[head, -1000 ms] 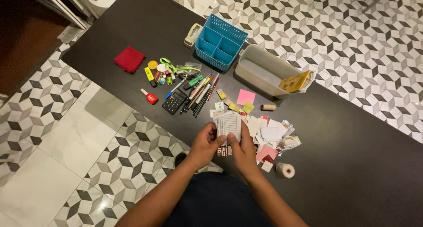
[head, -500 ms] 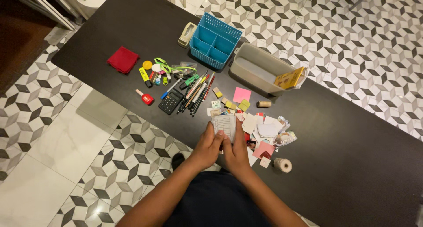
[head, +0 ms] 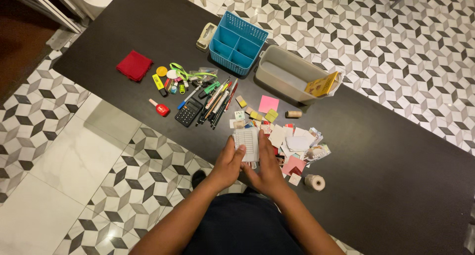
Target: The person sorts through a pile of paper scraps and receipts on a table, aligning and stacking them together by hand before placing the stack into a plastic bin.
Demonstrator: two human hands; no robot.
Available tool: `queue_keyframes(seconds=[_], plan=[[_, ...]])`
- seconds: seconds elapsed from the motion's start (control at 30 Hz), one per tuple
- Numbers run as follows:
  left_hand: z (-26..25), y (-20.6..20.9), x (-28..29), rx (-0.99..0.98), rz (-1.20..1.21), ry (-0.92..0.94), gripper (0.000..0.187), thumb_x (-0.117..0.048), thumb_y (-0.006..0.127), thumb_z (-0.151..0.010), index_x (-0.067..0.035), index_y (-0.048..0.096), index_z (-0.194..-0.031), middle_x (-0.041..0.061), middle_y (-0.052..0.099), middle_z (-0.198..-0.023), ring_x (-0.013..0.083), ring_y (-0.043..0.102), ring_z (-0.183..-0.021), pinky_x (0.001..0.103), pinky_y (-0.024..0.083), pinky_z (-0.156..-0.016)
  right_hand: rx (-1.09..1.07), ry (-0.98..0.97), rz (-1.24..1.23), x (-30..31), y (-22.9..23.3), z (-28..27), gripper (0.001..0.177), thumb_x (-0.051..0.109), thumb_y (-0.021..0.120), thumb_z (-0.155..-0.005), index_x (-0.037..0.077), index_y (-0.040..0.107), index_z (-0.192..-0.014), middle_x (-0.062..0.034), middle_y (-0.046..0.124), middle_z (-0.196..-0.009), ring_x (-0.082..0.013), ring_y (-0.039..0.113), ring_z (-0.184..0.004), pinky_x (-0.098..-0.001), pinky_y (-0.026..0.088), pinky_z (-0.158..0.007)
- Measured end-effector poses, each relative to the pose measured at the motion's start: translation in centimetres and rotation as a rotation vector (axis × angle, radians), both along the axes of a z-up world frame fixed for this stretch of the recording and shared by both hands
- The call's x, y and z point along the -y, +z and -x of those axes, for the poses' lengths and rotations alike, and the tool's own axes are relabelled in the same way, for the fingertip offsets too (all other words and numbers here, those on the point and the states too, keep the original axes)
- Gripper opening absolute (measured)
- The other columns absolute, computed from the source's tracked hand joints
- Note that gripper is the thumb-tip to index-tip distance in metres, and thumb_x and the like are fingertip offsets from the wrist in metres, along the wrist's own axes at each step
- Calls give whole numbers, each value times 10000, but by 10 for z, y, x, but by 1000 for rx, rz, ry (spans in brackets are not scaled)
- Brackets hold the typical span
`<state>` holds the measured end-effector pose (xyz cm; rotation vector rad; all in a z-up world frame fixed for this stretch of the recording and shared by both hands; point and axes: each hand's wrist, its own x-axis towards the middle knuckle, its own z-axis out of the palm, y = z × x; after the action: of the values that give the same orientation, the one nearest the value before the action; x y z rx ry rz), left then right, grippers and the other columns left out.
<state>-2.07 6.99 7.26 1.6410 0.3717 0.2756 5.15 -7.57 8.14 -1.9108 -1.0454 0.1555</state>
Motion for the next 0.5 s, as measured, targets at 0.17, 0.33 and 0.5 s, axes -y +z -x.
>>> queue_keyframes(seconds=[0.17,0.33,0.5], plan=[[-2,-4,6,-51,-3,33,320,-260,493,-1039,-7,478,-1235,228,686,-1145,341,691,-1042,425,530,-896,32,3,-23,-1,-16,7,955,59,704,-879,-83,93,-1599,-375,255,-1600,-516,294,-1506,-510,305,-1218],[-3,-6,7,-66,8,52,345,-244,499,-1013,0,479,-1257,241,683,-1157,373,687,-1060,442,525,-908,-17,-7,-14,-2,-20,10,972,64,705,-881,-73,67,-1600,-373,209,-1615,-510,244,-1520,-505,285,-1219],[0,0,10,-86,59,20,368,-224,463,-1012,0,468,-1305,230,689,-1164,356,703,-1057,429,541,-899,-258,58,-90,9,-7,4,1000,89,731,-871,-15,71,-1615,-313,240,-1621,-430,289,-1513,-483,281,-1204]])
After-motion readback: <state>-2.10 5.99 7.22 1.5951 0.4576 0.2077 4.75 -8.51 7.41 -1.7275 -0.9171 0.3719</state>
